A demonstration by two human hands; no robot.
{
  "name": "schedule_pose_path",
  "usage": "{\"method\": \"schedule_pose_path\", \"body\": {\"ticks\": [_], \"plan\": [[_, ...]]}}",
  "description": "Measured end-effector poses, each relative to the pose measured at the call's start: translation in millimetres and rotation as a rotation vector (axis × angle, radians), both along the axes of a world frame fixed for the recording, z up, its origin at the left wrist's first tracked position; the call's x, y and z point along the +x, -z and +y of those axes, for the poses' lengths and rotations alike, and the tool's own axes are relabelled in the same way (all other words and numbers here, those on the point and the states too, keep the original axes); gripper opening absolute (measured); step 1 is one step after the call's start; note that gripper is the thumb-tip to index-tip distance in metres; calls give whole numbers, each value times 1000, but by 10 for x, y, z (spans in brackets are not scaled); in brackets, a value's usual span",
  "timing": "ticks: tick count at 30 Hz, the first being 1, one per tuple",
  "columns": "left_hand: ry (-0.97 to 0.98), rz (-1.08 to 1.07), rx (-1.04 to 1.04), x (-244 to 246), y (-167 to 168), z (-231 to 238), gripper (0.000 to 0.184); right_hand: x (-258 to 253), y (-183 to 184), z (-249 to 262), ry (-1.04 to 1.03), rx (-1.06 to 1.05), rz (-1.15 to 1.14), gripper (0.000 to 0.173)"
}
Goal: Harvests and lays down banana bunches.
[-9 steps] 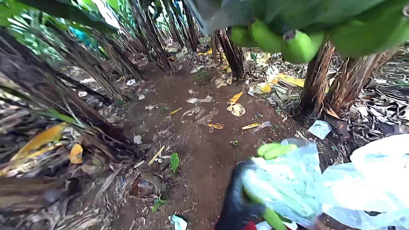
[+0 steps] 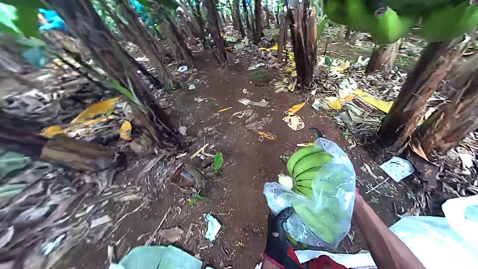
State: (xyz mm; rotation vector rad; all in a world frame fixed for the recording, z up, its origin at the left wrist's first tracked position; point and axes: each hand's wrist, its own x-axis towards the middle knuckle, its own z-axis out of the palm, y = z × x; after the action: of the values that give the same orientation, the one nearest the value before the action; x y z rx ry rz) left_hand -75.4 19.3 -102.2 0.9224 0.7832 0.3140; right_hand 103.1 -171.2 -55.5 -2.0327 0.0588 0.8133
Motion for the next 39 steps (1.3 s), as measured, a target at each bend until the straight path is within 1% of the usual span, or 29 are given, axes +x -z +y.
{"method": "schedule_pose_path", "body": {"ticks": [1,2,3,4,5,7,9,11,13,17,21,25,30,32,35,37,39], "plan": [[-49,-18,56,-45,-14,89,51,122,93,127,126,135,-179,37],[-80,-30,127,-88,-25,182,60,289,271,228,235,307,-343,40],[-90,-38,211,-127,-34,269,66,394,359,277,271,437,-400,43],[-89,-27,303,-157,-29,350,69,373,310,295,241,466,-385,48],[-83,13,392,-175,-10,423,69,257,216,334,188,456,-330,49],[-81,130,512,-188,61,542,66,-107,65,426,-22,471,-128,48],[-97,245,560,-198,147,616,63,-410,82,590,-195,486,28,45],[-108,324,605,-247,231,666,63,-566,252,752,-248,524,149,38],[-131,371,627,-306,282,688,62,-595,439,865,-267,541,244,34],[-208,426,645,-438,391,646,58,-617,641,969,-346,443,313,33],[-246,515,669,-473,454,594,53,-652,674,1055,-371,370,241,36],[-277,541,656,-523,502,605,53,-712,755,1150,-449,332,289,36],[-321,615,677,-552,549,666,54,-972,742,1282,-332,405,418,33],[-320,654,686,-539,574,692,54,-1054,658,1328,-294,403,439,33],[-320,685,696,-523,582,807,54,-1119,645,1452,-291,389,433,36],[-322,699,678,-508,644,834,54,-1100,626,1500,-294,390,464,34],[-334,691,688,-499,641,1006,56,-1136,624,1647,-256,424,503,32]]}}
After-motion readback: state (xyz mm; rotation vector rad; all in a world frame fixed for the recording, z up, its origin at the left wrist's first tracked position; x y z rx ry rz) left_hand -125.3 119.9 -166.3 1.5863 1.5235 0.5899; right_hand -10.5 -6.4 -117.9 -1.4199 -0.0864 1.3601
